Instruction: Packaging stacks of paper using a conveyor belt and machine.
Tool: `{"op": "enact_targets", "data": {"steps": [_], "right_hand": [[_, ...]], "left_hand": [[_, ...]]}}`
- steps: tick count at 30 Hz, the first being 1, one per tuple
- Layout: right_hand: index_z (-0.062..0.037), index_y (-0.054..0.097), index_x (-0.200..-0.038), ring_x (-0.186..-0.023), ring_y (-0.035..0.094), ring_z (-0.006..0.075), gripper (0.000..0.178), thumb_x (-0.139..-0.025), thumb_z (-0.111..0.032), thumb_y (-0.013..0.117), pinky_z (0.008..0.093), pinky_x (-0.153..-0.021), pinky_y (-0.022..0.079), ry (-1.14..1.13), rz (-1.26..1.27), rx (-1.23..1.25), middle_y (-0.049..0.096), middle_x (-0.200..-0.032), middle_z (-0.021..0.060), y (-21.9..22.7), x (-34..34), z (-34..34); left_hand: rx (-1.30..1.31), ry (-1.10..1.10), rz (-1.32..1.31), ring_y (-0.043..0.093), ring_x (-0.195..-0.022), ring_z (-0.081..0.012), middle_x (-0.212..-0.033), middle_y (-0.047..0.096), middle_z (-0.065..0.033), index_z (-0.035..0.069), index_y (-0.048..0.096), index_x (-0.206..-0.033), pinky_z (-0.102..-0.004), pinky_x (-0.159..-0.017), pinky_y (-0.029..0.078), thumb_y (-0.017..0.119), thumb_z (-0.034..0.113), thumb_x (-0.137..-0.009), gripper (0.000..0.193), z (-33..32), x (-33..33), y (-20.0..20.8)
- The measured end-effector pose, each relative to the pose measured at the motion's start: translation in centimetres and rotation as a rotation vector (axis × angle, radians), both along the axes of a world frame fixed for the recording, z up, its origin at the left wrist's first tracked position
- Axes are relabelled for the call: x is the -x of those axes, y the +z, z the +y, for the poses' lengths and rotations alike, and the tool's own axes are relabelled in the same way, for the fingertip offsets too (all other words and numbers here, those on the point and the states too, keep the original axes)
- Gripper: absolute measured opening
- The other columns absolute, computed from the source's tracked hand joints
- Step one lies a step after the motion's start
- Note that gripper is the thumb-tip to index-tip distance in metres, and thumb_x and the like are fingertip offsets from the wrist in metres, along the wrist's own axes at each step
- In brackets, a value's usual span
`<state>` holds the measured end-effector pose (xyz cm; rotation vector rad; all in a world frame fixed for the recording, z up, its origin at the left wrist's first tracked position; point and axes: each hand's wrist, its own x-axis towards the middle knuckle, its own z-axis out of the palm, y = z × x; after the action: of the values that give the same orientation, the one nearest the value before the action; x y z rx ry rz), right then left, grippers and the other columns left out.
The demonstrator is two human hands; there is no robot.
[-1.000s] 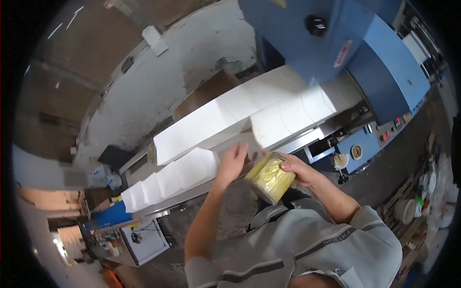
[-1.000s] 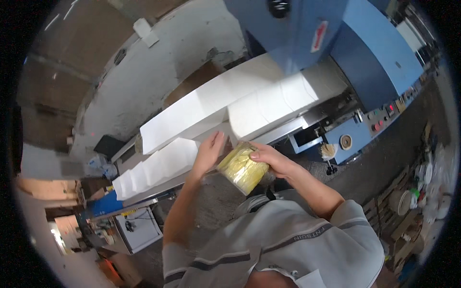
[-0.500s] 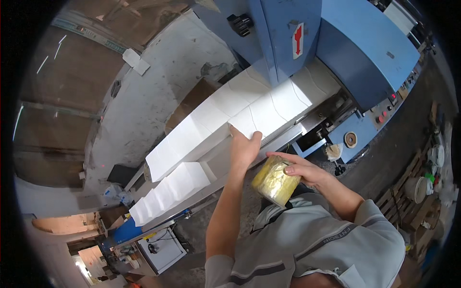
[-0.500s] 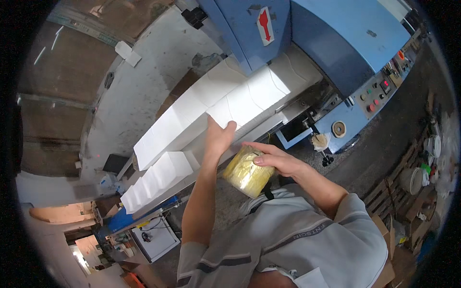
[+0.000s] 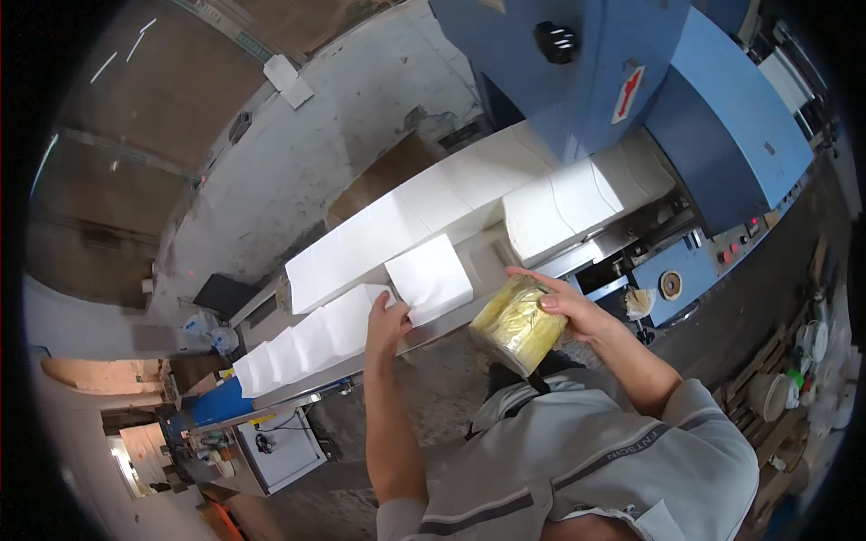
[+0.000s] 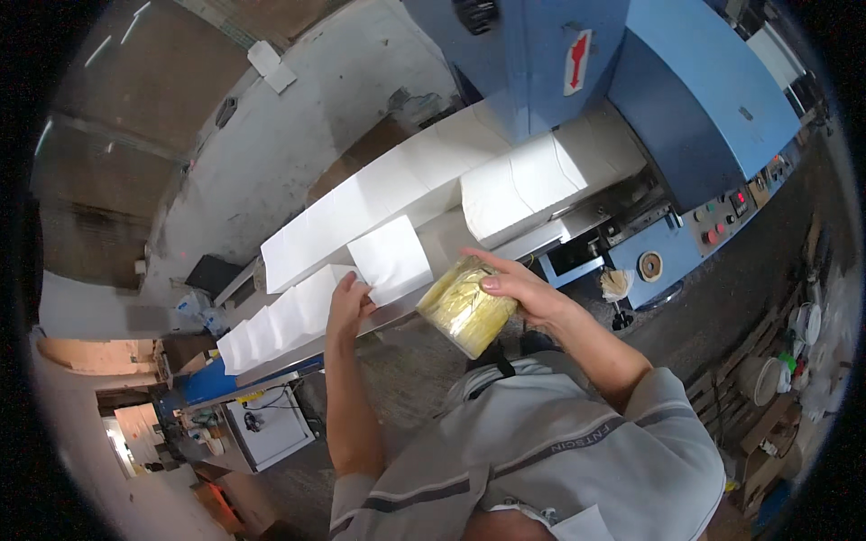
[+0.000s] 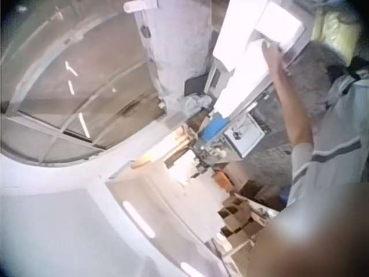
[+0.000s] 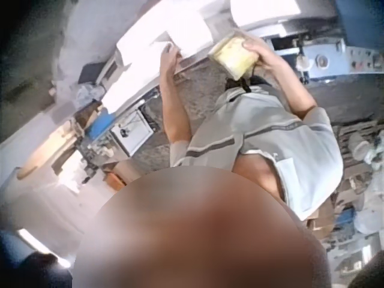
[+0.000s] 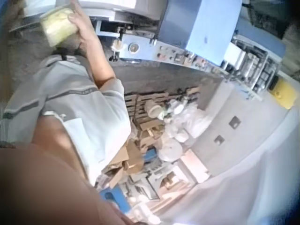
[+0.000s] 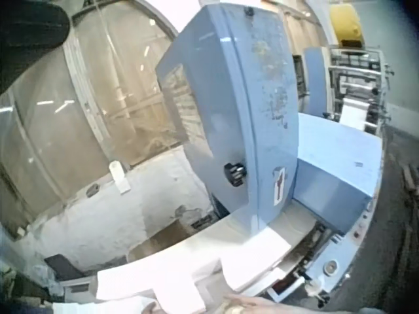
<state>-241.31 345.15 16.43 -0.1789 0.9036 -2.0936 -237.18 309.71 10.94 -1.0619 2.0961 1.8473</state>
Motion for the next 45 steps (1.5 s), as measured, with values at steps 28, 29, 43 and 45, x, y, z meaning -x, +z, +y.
{"op": "enact_targets", "data": {"steps": [28, 29, 43, 45], "right_hand": [[0.0025, 0.022, -0.149, -0.123, 0.050, 0.0211, 0.081, -0.085, -0.026, 0.063, 0.0315, -0.105, 0.038, -0.139, -0.026, 0.013, 0.049, -0.137, 0.0161, -0.7, -3.3, 6.4], [0.0025, 0.022, -0.149, -0.123, 0.050, 0.0211, 0.081, -0.085, -0.026, 0.063, 0.0315, -0.105, 0.038, -0.146, -0.029, 0.018, 0.049, -0.137, 0.0161, -0.8, -3.4, 6.8], [0.0018, 0.025, -0.149, -0.120, 0.053, 0.0228, 0.092, -0.078, -0.036, 0.071, 0.0333, -0.103, 0.041, -0.119, -0.001, -0.002, 0.049, -0.133, 0.0145, -0.7, -2.1, 5.7], [0.0015, 0.024, -0.149, -0.119, 0.053, 0.0239, 0.095, -0.077, -0.039, 0.072, 0.0333, -0.102, 0.043, -0.117, 0.006, -0.025, 0.050, -0.130, 0.0147, -0.2, -1.6, 5.0]], "left_hand": [[0.498, -0.609, 0.296, 0.059, -0.110, -0.0437, -0.113, 0.060, -0.0345, -0.020, 0.040, -0.120, -0.0418, -0.094, 0.046, 0.064, 0.045, -0.082, 0.079, 24.1, 13.1, 3.1], [0.502, -0.618, 0.293, 0.059, -0.110, -0.0437, -0.113, 0.060, -0.0345, -0.020, 0.040, -0.120, -0.0418, -0.094, 0.046, 0.064, 0.045, -0.082, 0.079, 24.1, 13.3, 2.6], [0.123, -0.312, 0.317, 0.066, -0.094, -0.0233, -0.105, 0.067, -0.0181, -0.008, 0.046, -0.130, -0.0317, -0.082, 0.051, 0.061, 0.010, -0.078, 0.057, 17.1, 9.4, 3.6], [-0.141, -0.147, 0.266, 0.066, -0.091, -0.0194, -0.105, 0.067, -0.0148, -0.007, 0.044, -0.133, -0.0281, -0.076, 0.051, 0.061, 0.007, -0.078, 0.059, 14.9, 7.0, 3.9]]}}
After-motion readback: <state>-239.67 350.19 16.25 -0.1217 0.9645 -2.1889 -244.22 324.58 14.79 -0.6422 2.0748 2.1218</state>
